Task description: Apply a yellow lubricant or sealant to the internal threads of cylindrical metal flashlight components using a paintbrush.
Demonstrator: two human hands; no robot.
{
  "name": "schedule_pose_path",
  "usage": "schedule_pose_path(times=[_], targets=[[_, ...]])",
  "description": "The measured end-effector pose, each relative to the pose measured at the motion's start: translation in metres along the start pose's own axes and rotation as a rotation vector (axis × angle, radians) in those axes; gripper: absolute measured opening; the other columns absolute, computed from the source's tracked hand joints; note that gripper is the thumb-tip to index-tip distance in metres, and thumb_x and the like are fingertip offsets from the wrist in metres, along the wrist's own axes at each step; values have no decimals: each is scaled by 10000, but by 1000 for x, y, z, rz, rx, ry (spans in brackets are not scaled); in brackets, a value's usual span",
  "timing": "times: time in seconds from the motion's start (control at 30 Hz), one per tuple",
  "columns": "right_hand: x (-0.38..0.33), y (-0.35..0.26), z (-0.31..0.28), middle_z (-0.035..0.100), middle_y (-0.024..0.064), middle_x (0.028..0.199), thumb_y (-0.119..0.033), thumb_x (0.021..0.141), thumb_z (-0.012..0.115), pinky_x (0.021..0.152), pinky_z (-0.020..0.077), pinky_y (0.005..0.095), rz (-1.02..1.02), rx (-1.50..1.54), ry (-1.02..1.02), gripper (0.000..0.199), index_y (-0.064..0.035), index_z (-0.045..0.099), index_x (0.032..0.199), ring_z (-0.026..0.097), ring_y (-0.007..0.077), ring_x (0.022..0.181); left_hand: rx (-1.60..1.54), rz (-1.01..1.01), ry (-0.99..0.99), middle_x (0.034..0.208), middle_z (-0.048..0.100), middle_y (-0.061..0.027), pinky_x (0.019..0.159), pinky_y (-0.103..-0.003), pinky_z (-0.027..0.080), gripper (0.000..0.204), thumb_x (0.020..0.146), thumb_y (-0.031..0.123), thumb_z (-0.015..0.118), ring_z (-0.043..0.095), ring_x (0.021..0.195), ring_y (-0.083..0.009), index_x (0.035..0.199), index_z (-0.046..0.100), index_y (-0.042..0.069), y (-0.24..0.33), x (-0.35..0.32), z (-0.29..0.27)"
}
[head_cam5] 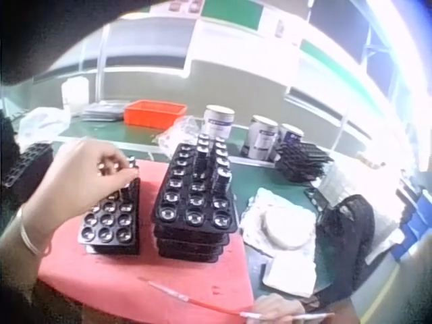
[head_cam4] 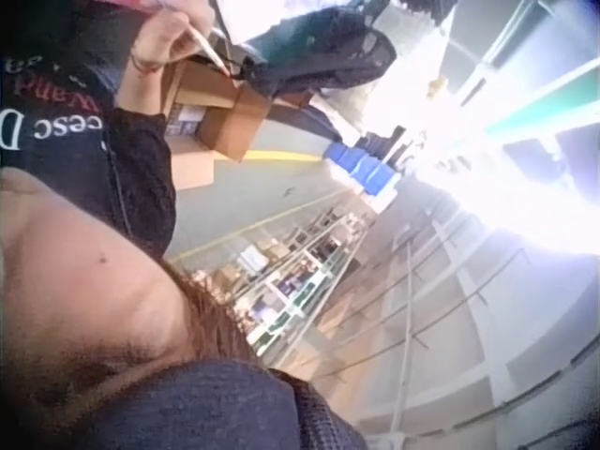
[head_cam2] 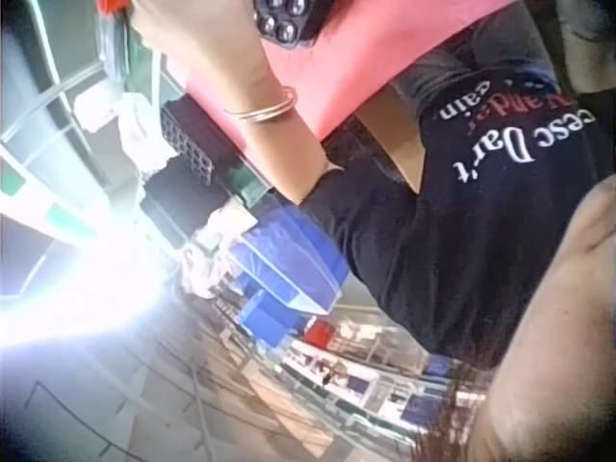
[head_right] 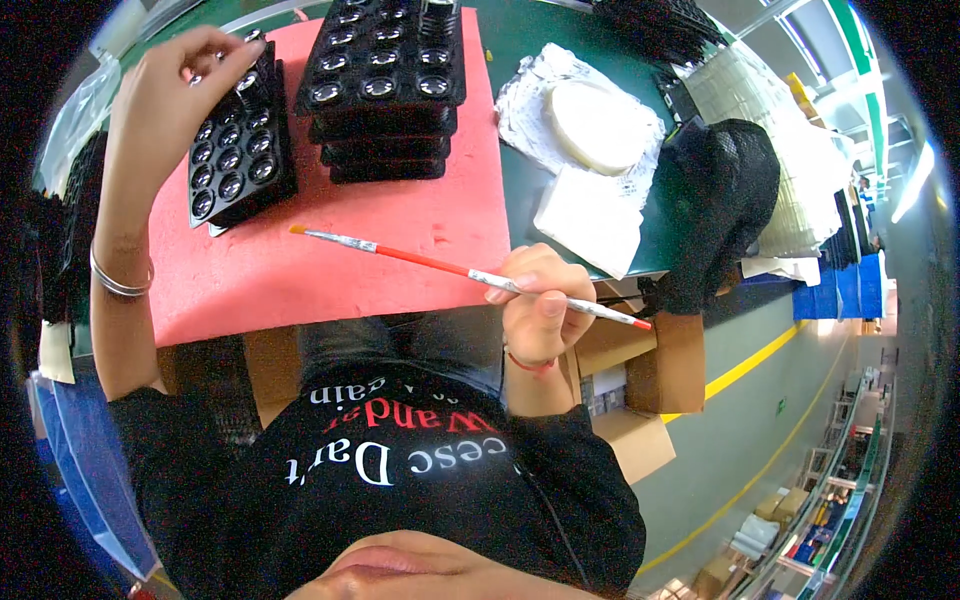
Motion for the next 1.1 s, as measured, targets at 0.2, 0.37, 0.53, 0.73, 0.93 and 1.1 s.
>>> schedule_pose_path(times=[0.2,0.37,0.53,0.73,0.93,1.1], targets=[[1,3,-7,446,72,515,-276,895,368,420,292,245,58,46,20,269,-37,438,791,383,129,443,-176,369,18,667,568,-158,604,-335,432,334,664,297,648,562,653,-278,745,588,-22,107,2,-13],[1,0,-26,449,68,516,-259,889,386,417,297,251,81,152,71,268,-26,447,771,390,129,429,-80,339,-7,709,583,-171,643,-349,441,306,670,279,634,563,699,-302,739,599,-17,124,8,5],[3,-31,-56,375,16,483,-297,908,331,455,245,239,29,93,172,294,-72,411,738,317,101,449,-30,385,-35,703,586,-94,593,-307,417,368,730,366,586,572,647,-222,919,583,50,108,31,48],[19,-61,-119,443,46,569,-271,896,380,532,324,246,-128,-158,403,284,-33,510,811,409,116,528,-70,369,90,712,576,-90,616,-253,419,370,725,325,603,555,668,-144,968,544,53,101,21,30],[42,-75,-141,557,109,666,-193,892,399,568,412,222,-202,-962,361,278,42,523,812,527,137,578,-574,448,-162,786,542,-24,508,-186,354,314,533,-60,595,473,581,-74,815,509,51,101,-66,24],[52,-51,-130,569,63,646,-143,878,432,567,407,197,-85,-906,328,204,17,535,804,536,98,595,-835,28,-564,762,535,-29,560,-187,390,242,589,-29,589,493,611,-74,805,497,31,39,-123,78]])
Point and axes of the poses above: each hand's wrist, its own x-axis towards the middle knuckle, its own z-axis out of the palm, y = z × x, the point moved 9 cm from there along x, towards the middle knuckle
